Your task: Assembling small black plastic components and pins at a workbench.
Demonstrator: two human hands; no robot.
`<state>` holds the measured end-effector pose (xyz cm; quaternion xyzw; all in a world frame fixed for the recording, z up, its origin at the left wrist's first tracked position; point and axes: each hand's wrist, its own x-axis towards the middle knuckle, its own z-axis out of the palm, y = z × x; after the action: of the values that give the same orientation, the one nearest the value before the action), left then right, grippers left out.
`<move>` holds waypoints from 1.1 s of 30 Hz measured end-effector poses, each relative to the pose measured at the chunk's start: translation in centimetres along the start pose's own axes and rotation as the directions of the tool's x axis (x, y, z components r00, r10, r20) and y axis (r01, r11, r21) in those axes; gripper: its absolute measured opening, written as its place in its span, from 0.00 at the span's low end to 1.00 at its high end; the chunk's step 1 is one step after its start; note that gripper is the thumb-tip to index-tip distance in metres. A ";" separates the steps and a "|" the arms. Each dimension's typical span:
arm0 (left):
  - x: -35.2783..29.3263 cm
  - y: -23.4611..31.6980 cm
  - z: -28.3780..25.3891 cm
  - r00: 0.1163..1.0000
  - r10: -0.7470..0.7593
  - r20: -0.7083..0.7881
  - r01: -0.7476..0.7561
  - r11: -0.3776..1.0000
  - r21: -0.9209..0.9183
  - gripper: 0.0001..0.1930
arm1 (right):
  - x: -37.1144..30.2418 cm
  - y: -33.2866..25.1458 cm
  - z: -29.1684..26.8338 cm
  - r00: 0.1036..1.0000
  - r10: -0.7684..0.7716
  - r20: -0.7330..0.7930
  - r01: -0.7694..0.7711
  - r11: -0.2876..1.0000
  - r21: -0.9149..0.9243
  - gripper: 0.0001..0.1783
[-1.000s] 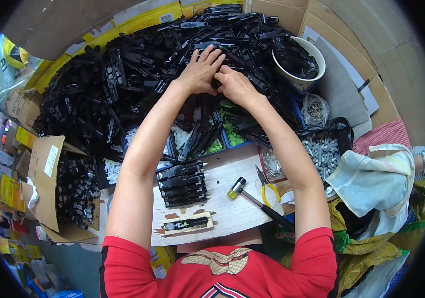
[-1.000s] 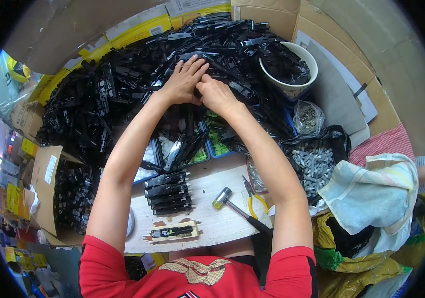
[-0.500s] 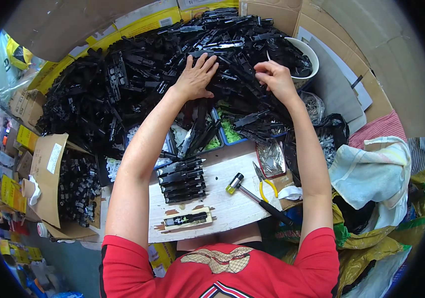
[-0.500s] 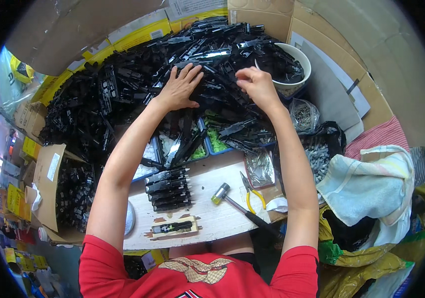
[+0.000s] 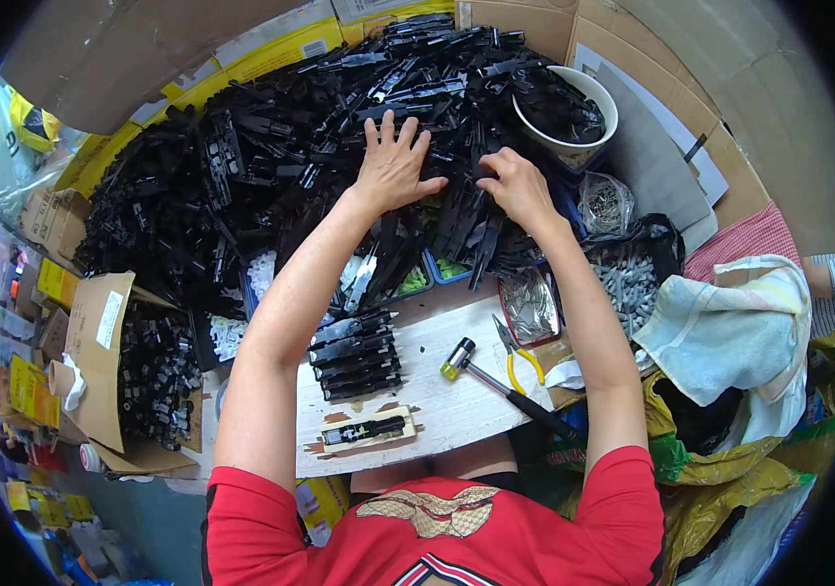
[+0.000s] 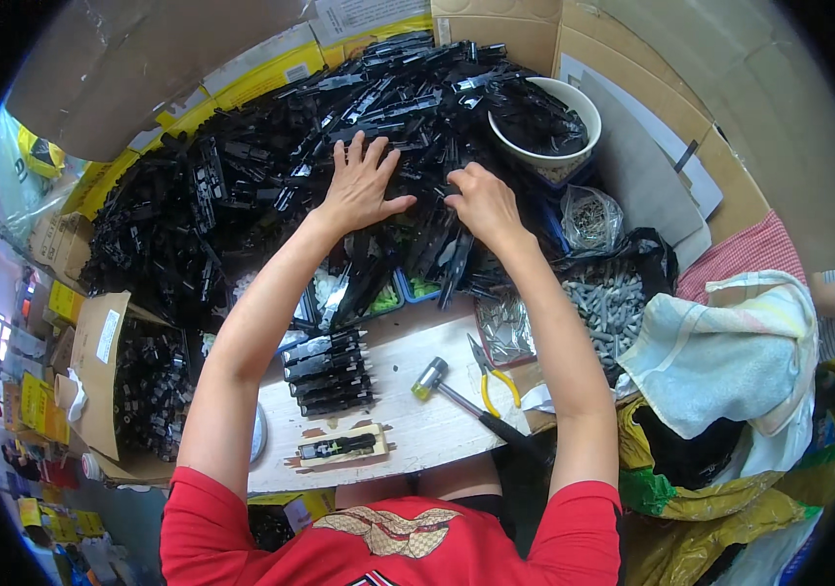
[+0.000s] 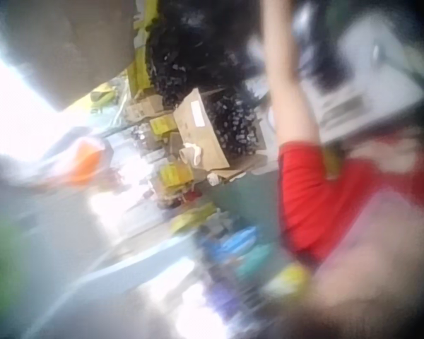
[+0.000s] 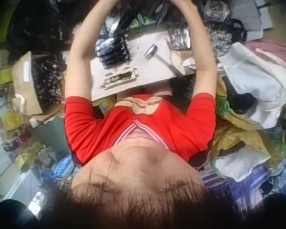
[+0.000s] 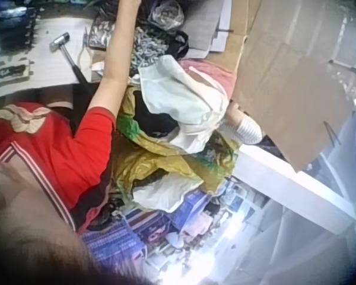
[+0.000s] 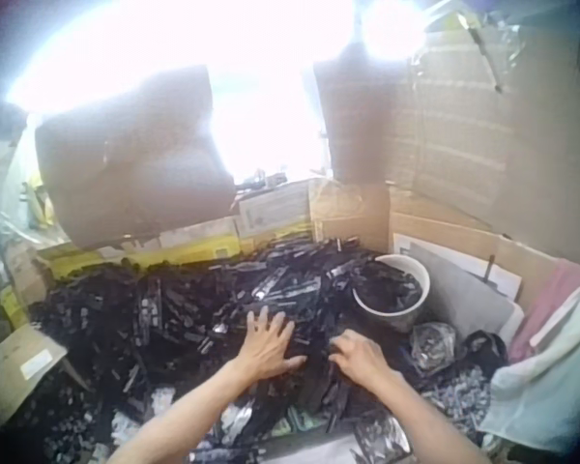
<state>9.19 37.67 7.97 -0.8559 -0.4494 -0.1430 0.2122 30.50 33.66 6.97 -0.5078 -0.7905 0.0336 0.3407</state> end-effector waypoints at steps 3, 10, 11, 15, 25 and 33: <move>-0.3 -0.5 0.3 0.999 0.024 -0.023 -0.024 1.000 0.006 0.38 | -0.5 0.4 0.1 0.995 0.086 -0.049 -0.087 0.996 -0.025 0.14; -0.9 -1.0 0.6 0.996 0.077 -0.053 -0.076 0.997 0.017 0.36 | -1.3 0.9 1.7 0.986 0.166 -0.034 -0.169 0.970 -0.176 0.19; -0.9 -1.0 0.6 0.995 0.087 -0.049 -0.086 0.996 0.015 0.37 | -1.0 0.8 1.7 0.985 0.167 -0.036 -0.171 0.969 -0.176 0.19; -1.0 -0.8 0.3 0.995 0.094 -0.043 -0.094 0.996 0.004 0.37 | -0.5 -0.2 2.7 0.967 0.245 0.067 -0.202 0.903 -0.380 0.28; -0.9 0.1 0.2 0.995 0.056 -0.088 -0.061 0.997 -0.056 0.28 | -0.5 1.6 1.8 0.965 0.252 -0.072 -0.262 0.923 -0.281 0.13; -1.1 0.6 0.4 0.988 0.100 -0.113 -0.103 0.995 -0.018 0.26 | 0.3 3.7 0.5 0.972 0.228 -0.053 -0.233 0.962 -0.140 0.14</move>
<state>9.11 36.80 7.07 -0.8708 -0.3908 -0.1853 0.2339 33.06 35.86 5.28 -0.6202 -0.7201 0.0062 0.3110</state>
